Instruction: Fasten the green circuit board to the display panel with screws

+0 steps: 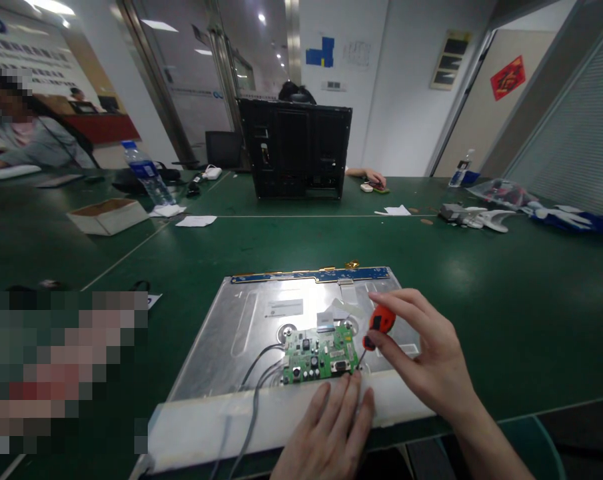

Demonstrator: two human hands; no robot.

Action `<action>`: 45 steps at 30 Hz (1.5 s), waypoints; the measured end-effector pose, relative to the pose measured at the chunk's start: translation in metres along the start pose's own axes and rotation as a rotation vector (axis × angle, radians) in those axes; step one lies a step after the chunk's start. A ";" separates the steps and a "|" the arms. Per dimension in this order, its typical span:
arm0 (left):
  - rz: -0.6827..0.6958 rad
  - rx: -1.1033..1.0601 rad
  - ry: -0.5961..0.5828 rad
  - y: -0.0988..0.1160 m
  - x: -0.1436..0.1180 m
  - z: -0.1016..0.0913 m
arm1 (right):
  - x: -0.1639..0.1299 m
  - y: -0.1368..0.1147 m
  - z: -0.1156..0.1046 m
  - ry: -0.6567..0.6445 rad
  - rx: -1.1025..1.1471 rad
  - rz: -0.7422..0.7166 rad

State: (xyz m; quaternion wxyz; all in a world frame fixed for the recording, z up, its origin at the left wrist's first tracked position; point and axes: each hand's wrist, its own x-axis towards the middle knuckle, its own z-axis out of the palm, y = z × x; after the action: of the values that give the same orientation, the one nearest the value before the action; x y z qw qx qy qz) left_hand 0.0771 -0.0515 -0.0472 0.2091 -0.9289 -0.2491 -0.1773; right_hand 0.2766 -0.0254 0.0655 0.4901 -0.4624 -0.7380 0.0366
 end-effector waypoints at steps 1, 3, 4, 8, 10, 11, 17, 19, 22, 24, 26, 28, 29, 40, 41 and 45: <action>0.004 -0.002 0.006 0.000 0.000 0.000 | 0.000 -0.001 -0.001 -0.009 0.003 -0.003; 0.008 -0.009 0.035 -0.001 0.001 -0.001 | 0.000 -0.003 -0.001 -0.010 0.006 -0.008; 0.006 -0.012 0.047 -0.001 0.001 -0.001 | -0.001 -0.003 -0.001 -0.006 0.005 -0.013; -0.011 -0.002 0.028 0.000 0.000 0.000 | -0.002 -0.001 0.000 0.019 -0.023 -0.020; -0.005 0.011 0.003 0.001 -0.001 0.001 | -0.003 0.000 0.000 0.031 -0.042 -0.009; 0.002 0.018 -0.002 0.001 -0.001 0.002 | -0.003 0.001 -0.001 0.029 -0.046 -0.006; 0.016 0.022 0.029 0.000 -0.001 0.003 | -0.007 -0.002 -0.002 0.021 0.001 0.026; 0.013 0.011 0.035 0.000 0.000 0.002 | -0.007 -0.003 -0.001 0.001 0.016 0.045; -0.006 0.000 0.032 0.001 0.001 0.000 | -0.006 -0.002 -0.001 -0.029 0.048 0.007; -0.008 0.004 0.033 0.001 0.001 0.000 | -0.004 -0.001 -0.001 -0.018 0.058 -0.029; -0.002 0.007 0.031 0.001 0.001 0.001 | -0.001 -0.001 -0.002 -0.007 0.043 -0.038; 0.000 0.006 0.022 0.000 0.001 0.001 | 0.000 -0.001 -0.003 -0.019 0.024 -0.029; -0.002 0.004 0.021 0.000 0.001 0.001 | 0.000 -0.001 -0.004 -0.030 0.021 -0.026; 0.000 0.011 0.015 0.001 -0.001 0.002 | -0.003 0.011 0.016 0.078 0.199 -0.042; -0.003 0.010 0.030 0.001 0.000 0.003 | -0.004 0.014 0.020 0.136 0.234 -0.063; -0.002 0.011 0.046 0.001 0.001 0.002 | -0.010 0.021 0.032 0.229 0.320 -0.097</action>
State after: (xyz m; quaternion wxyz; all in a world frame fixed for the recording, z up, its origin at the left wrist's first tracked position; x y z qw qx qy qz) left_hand 0.0792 -0.0505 -0.0486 0.2198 -0.9231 -0.2462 -0.1972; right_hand 0.2666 -0.0075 0.0317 0.6393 -0.3437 -0.6836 0.0768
